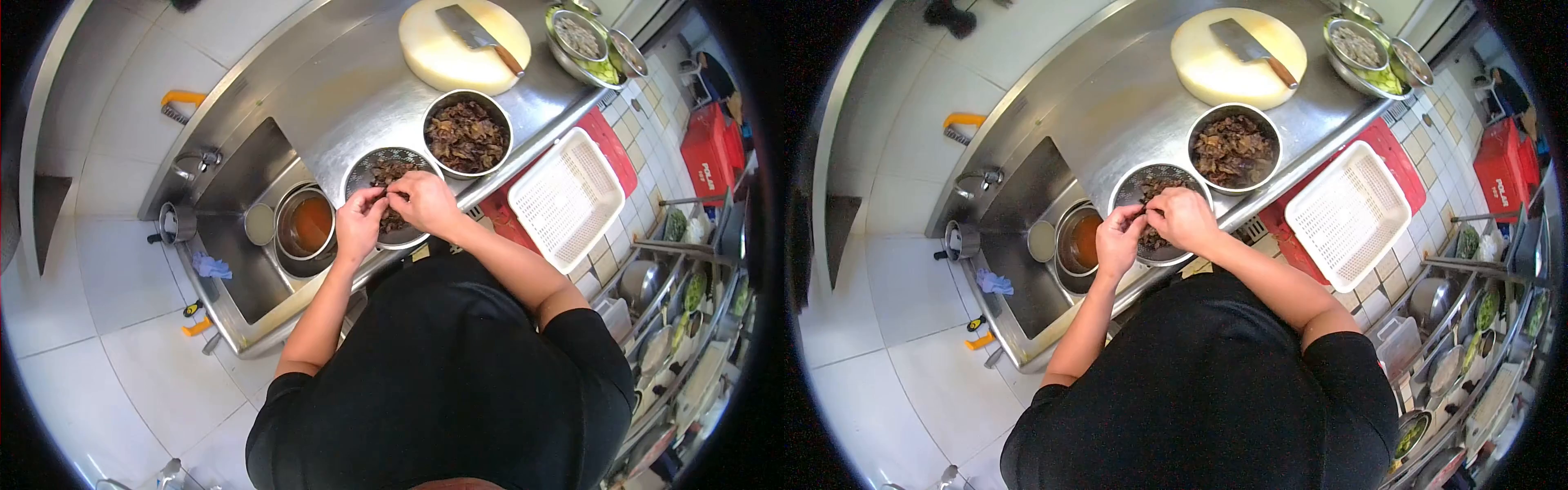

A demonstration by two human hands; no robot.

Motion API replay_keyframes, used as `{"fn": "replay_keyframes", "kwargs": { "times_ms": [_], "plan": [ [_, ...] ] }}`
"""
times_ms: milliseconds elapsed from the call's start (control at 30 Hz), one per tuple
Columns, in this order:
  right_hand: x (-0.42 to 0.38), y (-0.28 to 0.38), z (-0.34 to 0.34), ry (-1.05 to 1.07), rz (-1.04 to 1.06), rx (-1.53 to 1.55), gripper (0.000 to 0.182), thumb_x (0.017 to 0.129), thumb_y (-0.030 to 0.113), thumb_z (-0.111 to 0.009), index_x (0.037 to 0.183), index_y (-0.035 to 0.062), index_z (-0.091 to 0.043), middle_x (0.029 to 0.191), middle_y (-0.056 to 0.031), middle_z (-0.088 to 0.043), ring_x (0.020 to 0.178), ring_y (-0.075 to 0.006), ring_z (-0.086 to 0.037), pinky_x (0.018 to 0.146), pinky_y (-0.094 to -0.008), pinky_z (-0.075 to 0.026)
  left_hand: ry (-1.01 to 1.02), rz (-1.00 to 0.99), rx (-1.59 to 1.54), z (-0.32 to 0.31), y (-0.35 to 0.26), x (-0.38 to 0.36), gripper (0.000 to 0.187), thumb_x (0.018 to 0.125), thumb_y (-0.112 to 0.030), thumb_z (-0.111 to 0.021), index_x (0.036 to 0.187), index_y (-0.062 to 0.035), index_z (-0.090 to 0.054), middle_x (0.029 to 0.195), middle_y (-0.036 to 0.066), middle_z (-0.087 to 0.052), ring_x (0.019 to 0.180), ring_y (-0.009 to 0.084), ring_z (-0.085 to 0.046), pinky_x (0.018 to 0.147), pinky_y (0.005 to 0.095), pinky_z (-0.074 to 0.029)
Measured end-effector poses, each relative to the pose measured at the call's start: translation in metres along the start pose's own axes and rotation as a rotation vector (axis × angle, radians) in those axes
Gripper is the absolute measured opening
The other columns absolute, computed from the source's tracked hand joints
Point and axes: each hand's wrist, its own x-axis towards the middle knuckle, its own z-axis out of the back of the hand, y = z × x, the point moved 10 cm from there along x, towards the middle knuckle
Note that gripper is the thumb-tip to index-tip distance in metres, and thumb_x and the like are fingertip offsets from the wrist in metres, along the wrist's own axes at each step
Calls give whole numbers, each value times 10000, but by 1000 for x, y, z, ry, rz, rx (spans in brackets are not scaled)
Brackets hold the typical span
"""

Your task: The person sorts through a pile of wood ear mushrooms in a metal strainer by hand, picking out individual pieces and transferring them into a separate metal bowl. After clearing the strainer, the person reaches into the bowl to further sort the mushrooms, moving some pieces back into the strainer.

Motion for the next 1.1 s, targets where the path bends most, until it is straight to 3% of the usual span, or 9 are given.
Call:
{"fn": "replay_keyframes", "kwargs": {
  "times_ms": [100, 233, 400, 500, 633, 767, 933, 1033, 1100],
  "plan": [
    [-11, -33, -22, 76, -307, 286, 152, 845, 157, -681, 882, 35, -764, 885, -174, -722, 759, -318, -701, 740, -399, -556, 24, 15, 53, 2, 22, 2, 133, 932, -46, -701, 1055, 3, -708, 875, 49, -732, 739, 89, -671, 693, 245, -545],
    [-34, -93, -69, 79, -791, 923, 187, 879, 155, -667, 966, 23, -766, 866, -172, -739, 784, -186, -716, 774, -307, -543, 82, 174, -175, 9, 58, 4, 181, 931, -3, -694, 1106, 39, -682, 888, 85, -726, 698, 133, -684, 666, 256, -562],
    [-30, -63, -53, 396, -374, -29, 259, 902, 253, -707, 1064, 55, -746, 961, -182, -734, 908, -373, -697, 841, -454, -546, 77, 312, -275, 14, 80, 7, 265, 950, -4, -674, 1206, 63, -658, 970, 97, -725, 760, 143, -697, 705, 259, -583],
    [-22, -46, -32, 118, -307, 139, 275, 891, 259, -719, 1073, 53, -737, 943, -175, -722, 913, -357, -697, 827, -445, -545, 112, 329, -344, 2, 71, 8, 288, 983, -16, -627, 1263, 48, -649, 1037, 92, -723, 802, 145, -701, 731, 259, -586],
    [-13, -43, -27, 91, -331, 213, 272, 817, 178, -781, 1025, 35, -680, 927, -146, -704, 884, -343, -683, 787, -428, -537, 109, 209, -252, -16, 47, 6, 285, 1022, -34, -568, 1286, 21, -659, 1085, 84, -726, 843, 141, -709, 767, 262, -585],
    [-13, -39, -15, -100, -326, 314, 269, 814, 140, -765, 1052, 49, -680, 973, -140, -711, 834, -324, -692, 719, -411, -546, -28, -448, 349, -12, -32, -6, 321, 976, -75, -651, 1294, -35, -676, 1048, 112, -754, 928, 157, -734, 805, 317, -585],
    [-11, -23, -13, -124, -9, 167, 146, 832, 95, -733, 974, 63, -734, 913, -132, -710, 778, -357, -670, 698, -404, -546, -41, -106, -142, -5, -4, 5, 235, 893, -21, -692, 1127, -8, -707, 1024, 111, -752, 952, 146, -728, 805, 334, -588],
    [-13, -23, -9, -142, -51, 250, 142, 847, 116, -742, 974, 55, -726, 846, -111, -705, 728, -321, -665, 670, -393, -531, 50, -102, 94, -3, 19, 12, 214, 926, -5, -672, 1138, 24, -689, 1042, 111, -745, 991, 152, -699, 857, 298, -563],
    [-16, -32, -20, -91, -170, 302, 123, 875, 124, -732, 970, 47, -719, 780, -97, -684, 673, -254, -642, 635, -367, -510, 33, -359, 324, -2, -1, 13, 209, 937, -34, -669, 1138, 19, -692, 1014, 99, -743, 935, 149, -703, 841, 291, -561]
  ]
}}
